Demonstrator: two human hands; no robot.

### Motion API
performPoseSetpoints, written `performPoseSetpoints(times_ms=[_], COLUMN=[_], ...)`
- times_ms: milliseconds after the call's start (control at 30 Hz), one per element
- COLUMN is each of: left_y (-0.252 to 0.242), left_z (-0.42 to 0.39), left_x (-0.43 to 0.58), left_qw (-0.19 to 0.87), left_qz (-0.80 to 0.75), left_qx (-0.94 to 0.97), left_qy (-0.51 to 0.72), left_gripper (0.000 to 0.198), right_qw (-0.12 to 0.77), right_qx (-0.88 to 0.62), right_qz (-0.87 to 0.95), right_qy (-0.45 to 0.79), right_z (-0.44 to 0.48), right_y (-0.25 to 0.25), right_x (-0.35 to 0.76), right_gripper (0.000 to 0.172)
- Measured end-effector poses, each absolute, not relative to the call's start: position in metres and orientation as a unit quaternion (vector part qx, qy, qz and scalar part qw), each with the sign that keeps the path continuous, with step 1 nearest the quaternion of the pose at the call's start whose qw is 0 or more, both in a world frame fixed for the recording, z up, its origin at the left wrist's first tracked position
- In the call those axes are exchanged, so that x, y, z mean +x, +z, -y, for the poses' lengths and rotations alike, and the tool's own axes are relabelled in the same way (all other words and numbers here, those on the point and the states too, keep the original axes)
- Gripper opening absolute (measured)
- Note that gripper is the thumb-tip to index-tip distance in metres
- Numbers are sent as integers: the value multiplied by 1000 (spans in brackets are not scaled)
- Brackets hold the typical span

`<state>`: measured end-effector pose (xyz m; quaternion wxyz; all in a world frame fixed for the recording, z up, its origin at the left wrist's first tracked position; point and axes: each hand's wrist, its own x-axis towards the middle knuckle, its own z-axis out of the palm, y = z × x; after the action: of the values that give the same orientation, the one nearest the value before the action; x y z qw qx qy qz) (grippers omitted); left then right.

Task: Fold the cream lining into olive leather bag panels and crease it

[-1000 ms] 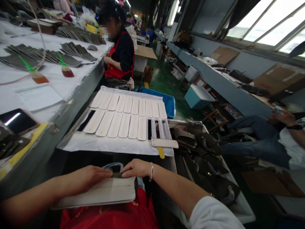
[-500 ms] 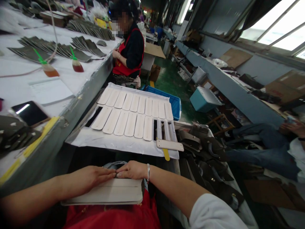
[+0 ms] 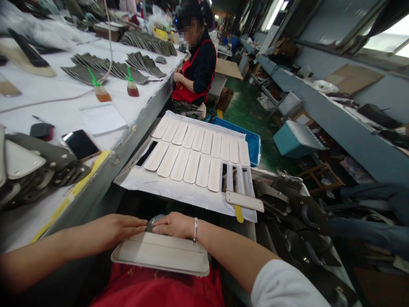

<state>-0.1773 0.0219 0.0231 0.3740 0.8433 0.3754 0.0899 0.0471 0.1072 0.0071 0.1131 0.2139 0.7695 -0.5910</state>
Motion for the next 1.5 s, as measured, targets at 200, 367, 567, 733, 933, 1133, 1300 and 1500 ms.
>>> performPoseSetpoints(times_ms=[200,367,567,733,933,1133,1300,1500], left_y=[27,24,13,24,21,14,15,21], left_z=[-17,-11,-2,15,42,44,47,43], left_x=[-182,-172,-160,-114,-35,-21,-20,-9], left_qw=[357,318,201,157,236,209,188,164], left_qz=[-395,-408,-418,-442,-466,-476,-489,-517], left_qx=[843,854,885,880,844,847,846,837], left_qy=[75,65,41,77,119,110,102,76], left_gripper=[42,44,47,30,19,20,21,21], right_qw=[120,110,93,-91,-213,-258,-270,-279], right_qx=[244,248,316,398,502,494,476,496], right_qz=[-750,-756,-781,-843,-808,-817,-831,-821], right_qy=[-603,-596,-531,-350,-224,-147,-100,-41], right_z=[-103,-104,-96,-41,44,50,49,56], right_y=[2,-2,10,42,26,4,1,-6], right_x=[14,38,107,157,195,191,187,173], right_gripper=[29,30,34,33,17,10,12,16])
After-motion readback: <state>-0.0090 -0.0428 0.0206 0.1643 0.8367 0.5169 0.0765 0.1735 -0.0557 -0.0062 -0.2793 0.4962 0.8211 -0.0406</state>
